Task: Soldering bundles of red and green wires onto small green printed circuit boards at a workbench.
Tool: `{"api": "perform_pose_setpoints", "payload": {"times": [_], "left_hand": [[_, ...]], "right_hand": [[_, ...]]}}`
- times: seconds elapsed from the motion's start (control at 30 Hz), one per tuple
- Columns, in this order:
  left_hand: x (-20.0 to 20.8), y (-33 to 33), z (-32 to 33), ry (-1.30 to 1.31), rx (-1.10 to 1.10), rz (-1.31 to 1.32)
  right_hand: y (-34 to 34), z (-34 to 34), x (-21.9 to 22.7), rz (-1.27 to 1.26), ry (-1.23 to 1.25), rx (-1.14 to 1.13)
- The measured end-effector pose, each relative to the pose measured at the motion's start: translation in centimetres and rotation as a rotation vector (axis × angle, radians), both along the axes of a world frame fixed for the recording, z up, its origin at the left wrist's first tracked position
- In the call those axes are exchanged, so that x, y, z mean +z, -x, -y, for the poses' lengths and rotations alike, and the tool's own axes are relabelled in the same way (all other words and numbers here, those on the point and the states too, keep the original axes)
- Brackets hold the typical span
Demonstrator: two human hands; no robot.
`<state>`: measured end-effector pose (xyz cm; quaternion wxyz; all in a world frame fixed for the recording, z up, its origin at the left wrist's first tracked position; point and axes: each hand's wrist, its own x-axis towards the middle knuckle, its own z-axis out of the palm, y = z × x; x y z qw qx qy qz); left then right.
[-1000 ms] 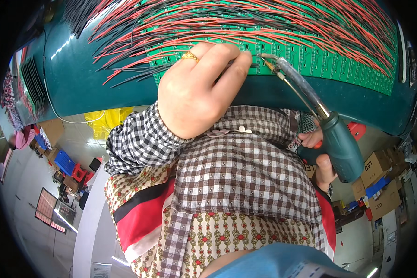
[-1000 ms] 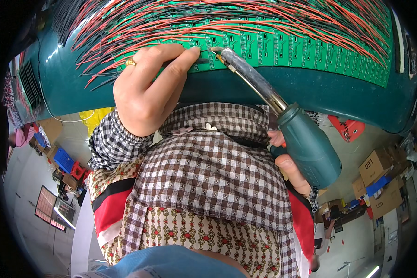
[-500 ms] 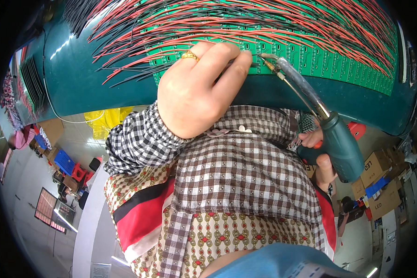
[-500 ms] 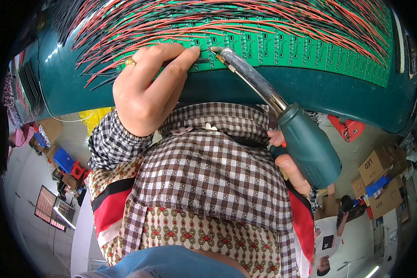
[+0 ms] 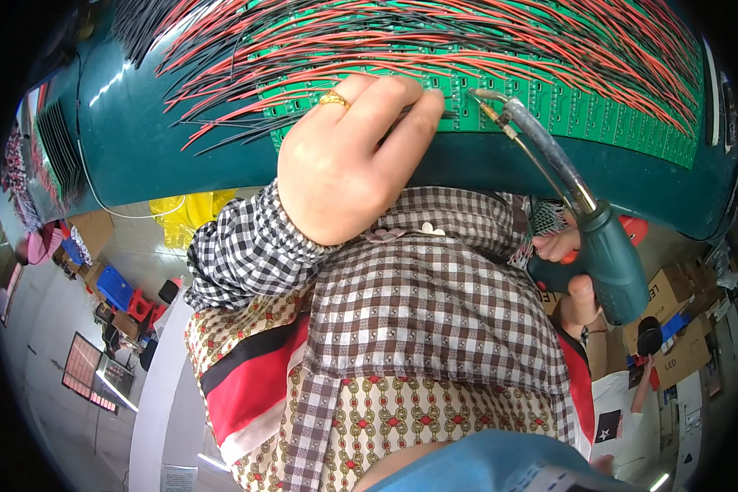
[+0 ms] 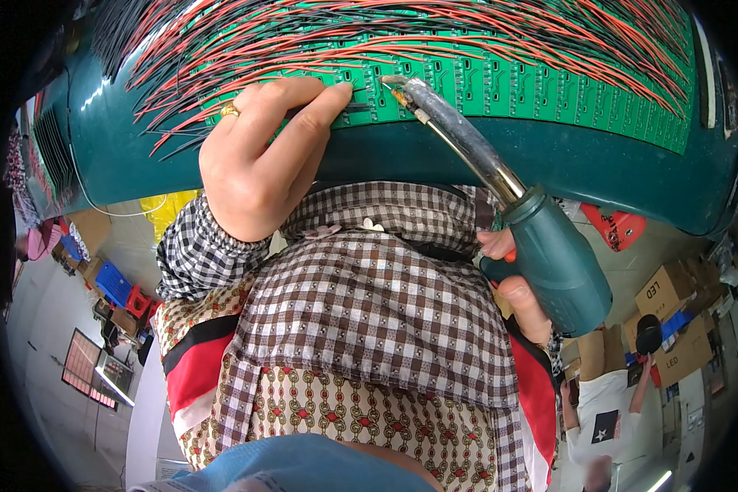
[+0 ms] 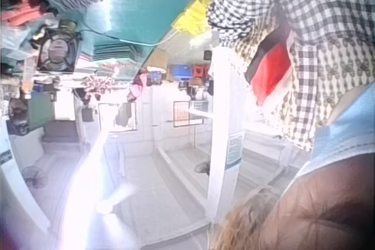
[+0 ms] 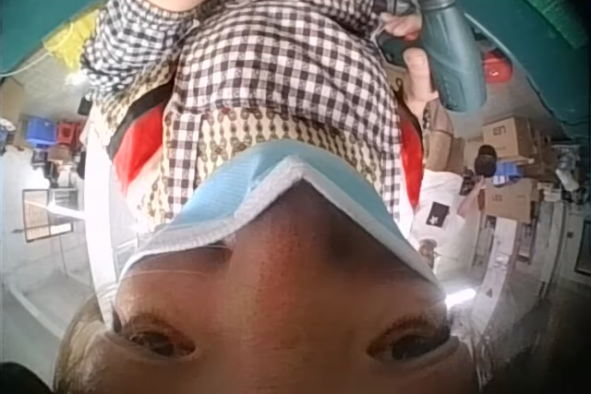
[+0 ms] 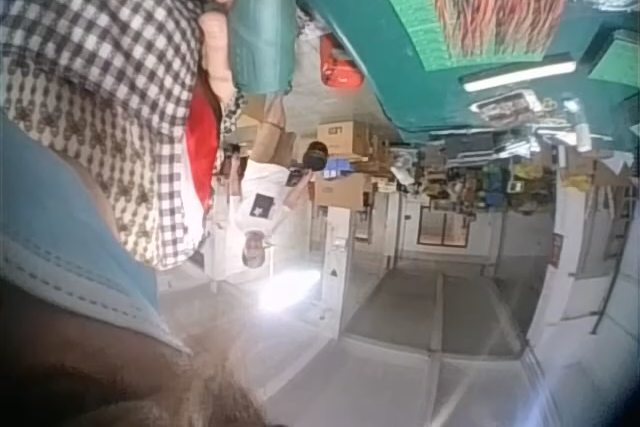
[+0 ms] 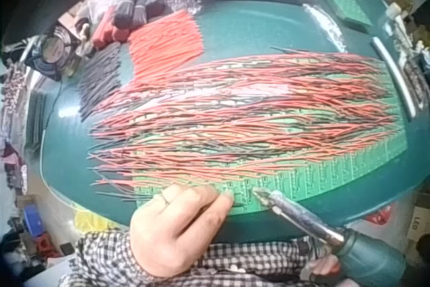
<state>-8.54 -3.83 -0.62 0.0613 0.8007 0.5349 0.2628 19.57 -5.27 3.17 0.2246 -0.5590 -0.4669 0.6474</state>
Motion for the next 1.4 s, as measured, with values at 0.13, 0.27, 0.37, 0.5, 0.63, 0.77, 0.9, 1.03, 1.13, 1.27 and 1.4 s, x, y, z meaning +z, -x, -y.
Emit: {"api": "perform_pose_setpoints", "payload": {"times": [0.13,0.27,0.37,0.5,0.63,0.77,0.9,1.03,1.13,1.27,1.4], "left_hand": [[0.1,0.0,-0.1,0.010,-0.006,-0.007],[0.2,0.1,0.0,0.005,-0.002,-0.014],[0.4,0.3,0.1,0.040,0.002,-0.011],[0.4,0.1,-0.1,-0.106,-0.034,-0.002],[0.2,-0.2,0.3,0.093,0.051,0.020],[-0.6,0.7,0.7,0.004,0.061,0.005],[-0.6,0.9,0.5,-0.006,0.008,-0.026],[-0.5,1.0,0.4,-0.007,-0.023,-0.040],[-0.5,0.5,0.4,0.006,0.032,-0.001],[-0.5,0.2,0.3,0.001,0.036,-0.002],[-0.6,0.1,0.3,0.007,0.037,-0.008]], "right_hand": [[-0.1,-0.1,0.2,-0.008,-0.005,-0.008],[-0.6,0.1,-0.2,-0.050,-0.023,-0.016],[-0.6,-0.2,0.2,-0.051,-0.018,0.027],[-0.1,0.0,0.2,-0.097,0.036,-0.127],[0.3,0.1,0.5,-0.098,0.047,-0.120],[1.0,0.3,0.6,-0.091,0.032,-0.100],[1.0,0.2,0.4,-0.119,0.000,-0.075],[1.0,0.8,-0.3,-0.221,-0.005,-0.110],[0.2,0.4,-0.4,-0.222,0.007,0.006],[0.9,0.8,-0.6,-0.062,-0.073,-0.015],[1.0,0.6,-0.3,-0.041,-0.046,-0.003]]}}
